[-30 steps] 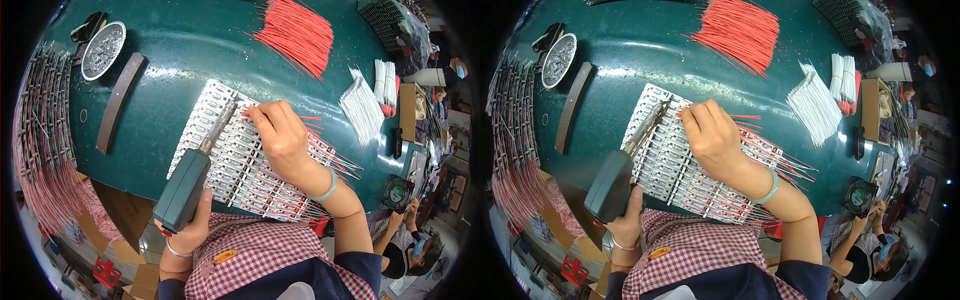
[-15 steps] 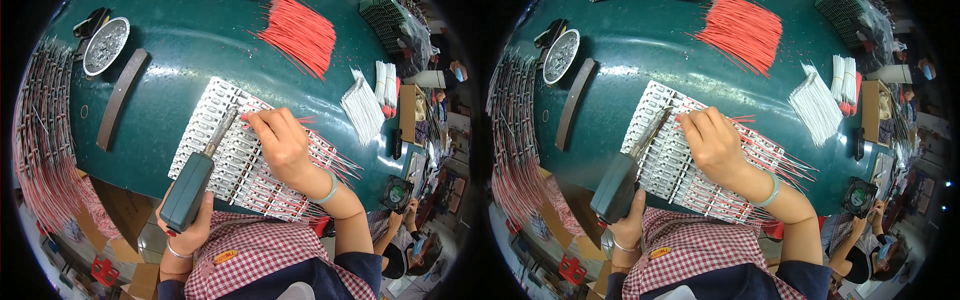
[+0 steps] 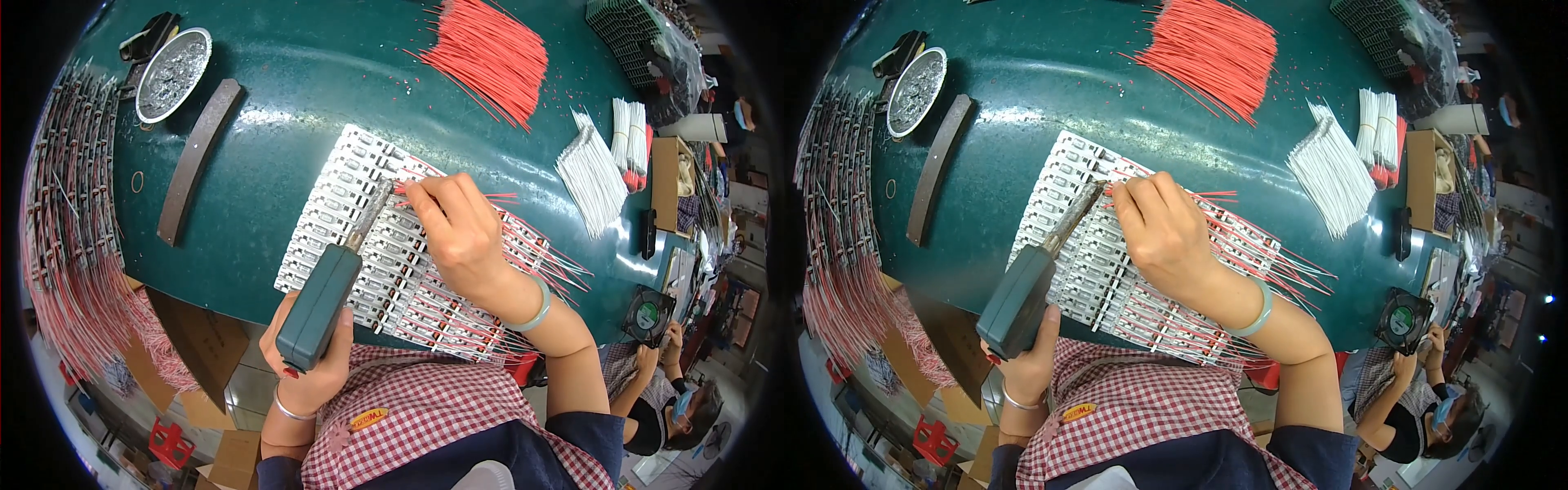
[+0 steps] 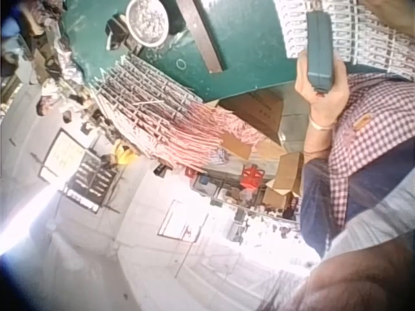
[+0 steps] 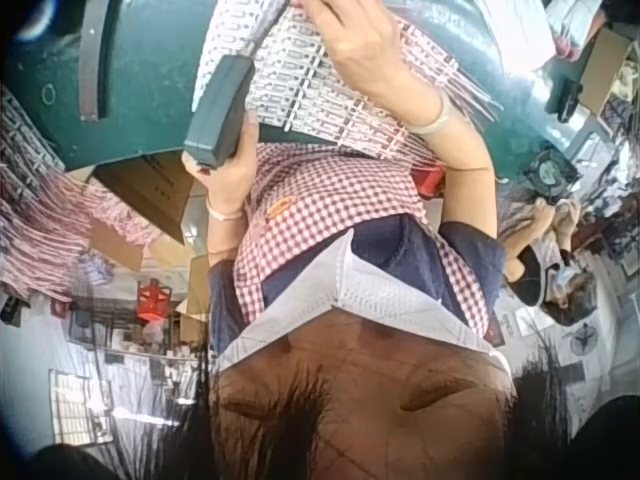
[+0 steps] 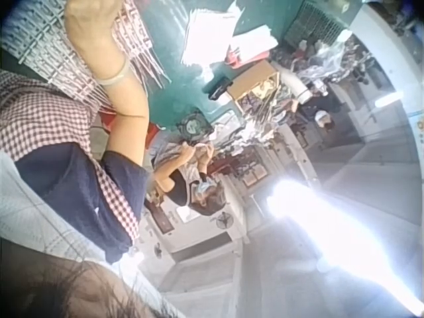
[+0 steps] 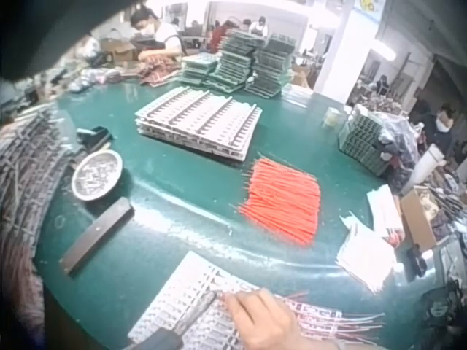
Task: The person solders wires onto LED strips using a soldering iron and solder wire.
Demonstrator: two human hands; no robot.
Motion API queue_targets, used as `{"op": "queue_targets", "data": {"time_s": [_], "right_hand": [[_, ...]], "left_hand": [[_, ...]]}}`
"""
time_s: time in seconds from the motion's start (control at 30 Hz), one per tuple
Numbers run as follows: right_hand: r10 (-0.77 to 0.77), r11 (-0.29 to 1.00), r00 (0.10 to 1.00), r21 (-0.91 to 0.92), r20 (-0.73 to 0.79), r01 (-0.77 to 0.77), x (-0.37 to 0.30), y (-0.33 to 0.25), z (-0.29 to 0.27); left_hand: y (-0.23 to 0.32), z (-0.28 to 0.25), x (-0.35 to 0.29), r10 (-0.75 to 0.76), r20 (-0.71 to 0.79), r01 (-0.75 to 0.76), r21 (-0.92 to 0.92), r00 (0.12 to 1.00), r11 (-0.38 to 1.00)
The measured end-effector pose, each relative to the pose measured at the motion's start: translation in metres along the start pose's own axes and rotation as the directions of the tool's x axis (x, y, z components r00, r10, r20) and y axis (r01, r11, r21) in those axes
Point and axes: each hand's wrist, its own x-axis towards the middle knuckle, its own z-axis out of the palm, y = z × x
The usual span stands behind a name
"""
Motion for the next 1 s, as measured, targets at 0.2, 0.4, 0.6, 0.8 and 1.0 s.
{"op": "queue_targets", "data": {"time_s": [0.2, 0.4, 0.6, 0.8, 1.0], "right_hand": [[0.0, 1.0, 1.0, -0.007, 0.008, 0.0, 0.0, -0.001, 0.0], [0.009, 1.0, 1.0, -0.01, 0.018, -0.009, 0.001, -0.004, -0.002], [-0.027, 1.0, 0.999, -0.003, -0.022, 0.027, -0.001, -0.003, -0.002], [-0.027, 0.999, 0.999, 0.032, -0.026, 0.028, -0.004, -0.011, -0.002], [-0.021, 1.0, 1.0, 0.018, -0.014, 0.022, -0.004, -0.013, -0.001]], "left_hand": [[0.003, -0.003, 0.001, 0.059, 0.004, -0.059, 0.079, 0.998, 0.995], [-0.003, -0.007, -0.012, 0.023, -0.1, -0.023, 0.004, 0.995, 1.0], [-0.006, -0.008, -0.016, 0.012, -0.116, -0.012, -0.005, 0.993, 1.0], [-0.005, -0.01, -0.014, 0.03, -0.089, -0.031, -0.012, 0.996, 0.999], [-0.007, -0.009, -0.015, 0.039, -0.066, -0.04, -0.021, 0.997, 0.999]]}}
